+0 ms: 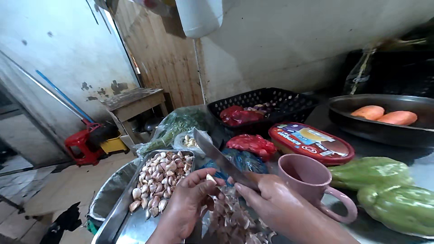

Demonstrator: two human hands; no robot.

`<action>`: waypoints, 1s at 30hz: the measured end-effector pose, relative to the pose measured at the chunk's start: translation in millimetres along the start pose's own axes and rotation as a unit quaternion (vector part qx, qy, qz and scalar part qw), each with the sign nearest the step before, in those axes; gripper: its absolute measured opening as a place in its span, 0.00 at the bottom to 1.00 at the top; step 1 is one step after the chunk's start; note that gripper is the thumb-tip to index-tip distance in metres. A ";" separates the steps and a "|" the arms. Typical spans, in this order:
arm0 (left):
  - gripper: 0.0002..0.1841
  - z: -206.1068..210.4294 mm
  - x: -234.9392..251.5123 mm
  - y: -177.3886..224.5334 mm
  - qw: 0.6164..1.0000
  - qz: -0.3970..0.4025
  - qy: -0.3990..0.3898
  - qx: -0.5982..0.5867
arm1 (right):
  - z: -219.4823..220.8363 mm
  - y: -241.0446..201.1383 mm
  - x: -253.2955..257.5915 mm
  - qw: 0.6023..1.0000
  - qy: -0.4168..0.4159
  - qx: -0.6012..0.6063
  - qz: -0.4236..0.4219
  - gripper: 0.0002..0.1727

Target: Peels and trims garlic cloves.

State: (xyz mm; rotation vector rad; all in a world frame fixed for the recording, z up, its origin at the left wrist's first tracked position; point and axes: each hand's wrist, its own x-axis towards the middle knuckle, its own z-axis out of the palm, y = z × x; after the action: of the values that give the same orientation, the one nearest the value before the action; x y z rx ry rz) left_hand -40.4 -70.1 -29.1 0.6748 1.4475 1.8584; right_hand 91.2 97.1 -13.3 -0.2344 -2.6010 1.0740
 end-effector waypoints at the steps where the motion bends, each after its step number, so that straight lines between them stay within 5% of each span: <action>1: 0.16 2.6 -0.3 -1.7 0.999 0.023 0.020 0.045 | -1.7 -3.8 0.9 0.999 -0.031 0.004 0.023 0.19; 9: 0.23 18.1 -3.2 -8.7 0.950 0.091 0.096 0.283 | -1.1 -13.4 5.3 0.990 -0.124 -0.003 0.060 0.25; 17: 0.35 22.0 -4.4 -10.1 0.955 0.091 0.092 0.269 | 0.5 -12.8 7.4 0.990 -0.124 -0.034 0.059 0.22; 23: 0.19 14.5 0.3 -6.9 0.984 0.041 0.125 0.119 | 2.0 -0.5 5.0 0.998 -0.039 0.000 0.052 0.22; 30: 0.21 -7.7 78.3 43.3 0.948 0.018 0.161 0.273 | -5.5 5.2 11.0 0.995 -0.021 -0.003 0.093 0.22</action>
State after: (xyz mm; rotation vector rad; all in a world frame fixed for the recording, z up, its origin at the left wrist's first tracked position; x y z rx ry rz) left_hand -104.4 -21.0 10.5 0.6715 2.2194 1.6455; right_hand 82.9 107.4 -10.9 -0.4691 -2.6607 1.1440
